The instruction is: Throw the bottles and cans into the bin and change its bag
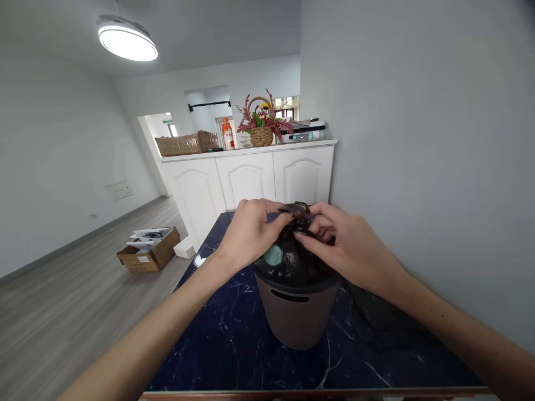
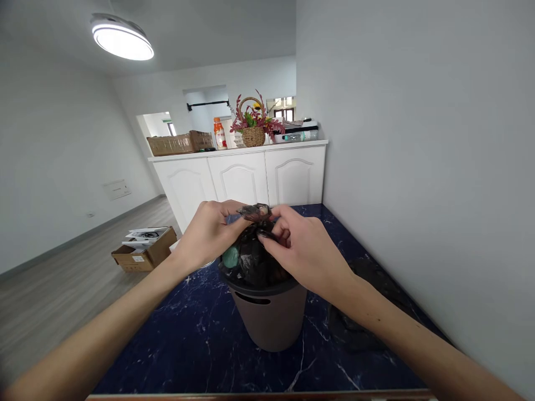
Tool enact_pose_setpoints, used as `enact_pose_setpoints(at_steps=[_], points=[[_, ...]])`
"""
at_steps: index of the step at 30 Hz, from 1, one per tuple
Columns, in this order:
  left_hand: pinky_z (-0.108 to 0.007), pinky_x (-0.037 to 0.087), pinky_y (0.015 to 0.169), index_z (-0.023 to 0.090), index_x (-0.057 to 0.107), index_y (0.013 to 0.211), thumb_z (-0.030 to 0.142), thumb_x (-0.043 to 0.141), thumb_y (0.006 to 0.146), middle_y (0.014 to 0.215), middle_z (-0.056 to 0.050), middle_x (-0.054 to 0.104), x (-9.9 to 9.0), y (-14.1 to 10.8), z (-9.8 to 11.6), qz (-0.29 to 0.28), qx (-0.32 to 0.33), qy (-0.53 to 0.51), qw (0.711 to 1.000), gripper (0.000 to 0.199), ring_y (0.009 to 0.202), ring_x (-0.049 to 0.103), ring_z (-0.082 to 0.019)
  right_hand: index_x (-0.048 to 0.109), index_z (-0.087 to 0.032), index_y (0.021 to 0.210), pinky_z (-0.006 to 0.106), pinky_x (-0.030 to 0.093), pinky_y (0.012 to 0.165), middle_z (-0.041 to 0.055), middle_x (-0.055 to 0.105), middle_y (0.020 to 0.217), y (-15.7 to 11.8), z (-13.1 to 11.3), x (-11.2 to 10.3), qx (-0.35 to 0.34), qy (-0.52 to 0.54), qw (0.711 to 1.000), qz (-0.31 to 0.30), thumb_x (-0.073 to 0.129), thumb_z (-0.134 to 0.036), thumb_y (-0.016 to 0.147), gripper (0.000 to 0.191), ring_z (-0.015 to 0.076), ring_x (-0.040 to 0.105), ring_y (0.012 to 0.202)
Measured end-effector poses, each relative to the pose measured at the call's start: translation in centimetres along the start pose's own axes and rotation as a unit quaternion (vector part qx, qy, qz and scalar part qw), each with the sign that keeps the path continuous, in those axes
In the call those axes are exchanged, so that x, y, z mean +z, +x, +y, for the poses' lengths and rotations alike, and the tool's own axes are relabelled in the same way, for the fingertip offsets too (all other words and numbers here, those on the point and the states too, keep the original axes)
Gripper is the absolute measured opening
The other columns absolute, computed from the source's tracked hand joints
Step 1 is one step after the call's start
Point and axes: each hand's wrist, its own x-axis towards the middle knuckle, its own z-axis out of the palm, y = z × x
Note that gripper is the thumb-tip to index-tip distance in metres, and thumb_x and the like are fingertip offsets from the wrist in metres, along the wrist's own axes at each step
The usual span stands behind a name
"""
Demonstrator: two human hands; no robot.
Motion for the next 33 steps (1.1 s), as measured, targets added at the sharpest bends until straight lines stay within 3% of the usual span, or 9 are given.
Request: enact_pose_setpoints(at_steps=[2,6,11,16,20,23,25,29,33], points=[[-0.034,0.056,0.072,0.023,0.087,0.096,0.038,0.064,0.096,0.089,-0.004,0.083,-0.1,0.3,-0.7,0.006,-0.02,0.003,1.0,0.028,0.088,0.075,-0.026,0.054,-0.025,0.105,0.027,0.044,0.057,-0.008,0.06,0.065,-0.6,0.0,-0.1,-0.016,-0.003,1.0,0.002,0.065,-0.028,0.096,0.014,0.0141,0.056,0.056],[-0.032,0.054,0.071,0.02,0.086,0.092,0.041,0.066,0.094,0.087,-0.007,0.082,-0.6,1.2,-3.2,-0.016,-0.042,-0.013,0.999,0.029,0.084,0.073,-0.023,0.048,-0.027,0.107,0.025,0.041,0.055,-0.0101,0.051,0.064,-2.3,-0.1,-0.6,-0.072,-0.038,0.996,-0.029,0.059,-0.019,0.096,0.017,0.0131,0.053,0.055],[-0.03,0.053,0.077,0.018,0.085,0.089,0.041,0.066,0.095,0.103,-0.01,0.084,-0.1,2.0,-5.5,-0.043,-0.048,-0.018,0.998,0.03,0.092,0.074,-0.022,0.048,-0.027,0.109,0.024,0.039,0.055,-0.0101,0.046,0.067,-4.1,0.0,-1.2,-0.098,-0.081,0.99,-0.064,0.054,-0.014,0.097,0.018,0.0116,0.05,0.055],[-0.032,0.058,0.089,0.02,0.086,0.092,0.04,0.069,0.094,0.111,-0.008,0.084,0.1,1.8,-5.4,-0.057,-0.064,-0.067,0.994,0.026,0.106,0.077,-0.024,0.051,-0.027,0.113,0.025,0.037,0.056,-0.0106,0.044,0.065,-3.8,-0.2,-2.1,-0.042,-0.055,0.989,-0.133,0.056,-0.017,0.097,0.02,0.012,0.048,0.056],[-0.034,0.061,0.09,0.02,0.085,0.099,0.041,0.07,0.096,0.113,-0.008,0.083,-0.4,1.1,-5.0,-0.066,-0.049,-0.129,0.988,0.026,0.107,0.077,-0.024,0.054,-0.026,0.122,0.028,0.035,0.056,-0.0104,0.047,0.062,-1.7,-0.1,-2.2,0.036,-0.007,0.983,-0.178,0.061,-0.038,0.101,0.025,0.0136,0.046,0.056],[-0.037,0.06,0.095,0.02,0.083,0.103,0.041,0.073,0.094,0.118,-0.009,0.081,-0.5,0.4,-5.3,-0.033,-0.01,-0.142,0.989,0.024,0.105,0.076,-0.023,0.057,-0.026,0.134,0.029,0.037,0.058,-0.0085,0.053,0.064,0.4,0.6,-1.8,0.06,0.016,0.981,-0.183,0.056,-0.052,0.104,0.04,0.015,0.048,0.059],[-0.038,0.059,0.099,0.022,0.083,0.104,0.043,0.073,0.095,0.123,-0.009,0.078,-0.4,-0.3,-5.5,-0.007,0.008,-0.136,0.991,0.025,0.107,0.075,-0.022,0.059,-0.027,0.137,0.03,0.039,0.06,-0.0061,0.059,0.069,1.6,1.3,-1.4,0.045,0.016,0.98,-0.194,0.053,-0.049,0.105,0.039,0.0154,0.052,0.062],[-0.04,0.056,0.105,0.026,0.079,0.121,0.056,0.068,0.098,0.132,-0.009,0.075,-0.6,-1.7,-6.3,0.023,-0.02,-0.143,0.989,0.04,0.12,0.07,-0.026,0.073,-0.024,0.117,0.03,0.044,0.065,-0.0001,0.07,0.082,2.9,2.5,-0.7,-0.012,-0.02,0.975,-0.222,0.058,-0.036,0.101,0.025,0.0159,0.059,0.07],[-0.042,0.052,0.109,0.022,0.076,0.123,0.069,0.055,0.101,0.137,-0.011,0.072,-0.3,-3.4,-9.4,0.145,-0.098,-0.228,0.958,0.056,0.132,0.064,-0.029,0.072,-0.022,0.099,0.03,0.044,0.065,0.0013,0.07,0.082,2.6,2.8,-0.1,-0.02,-0.047,0.973,-0.226,0.06,-0.032,0.1,0.016,0.0163,0.06,0.07]])
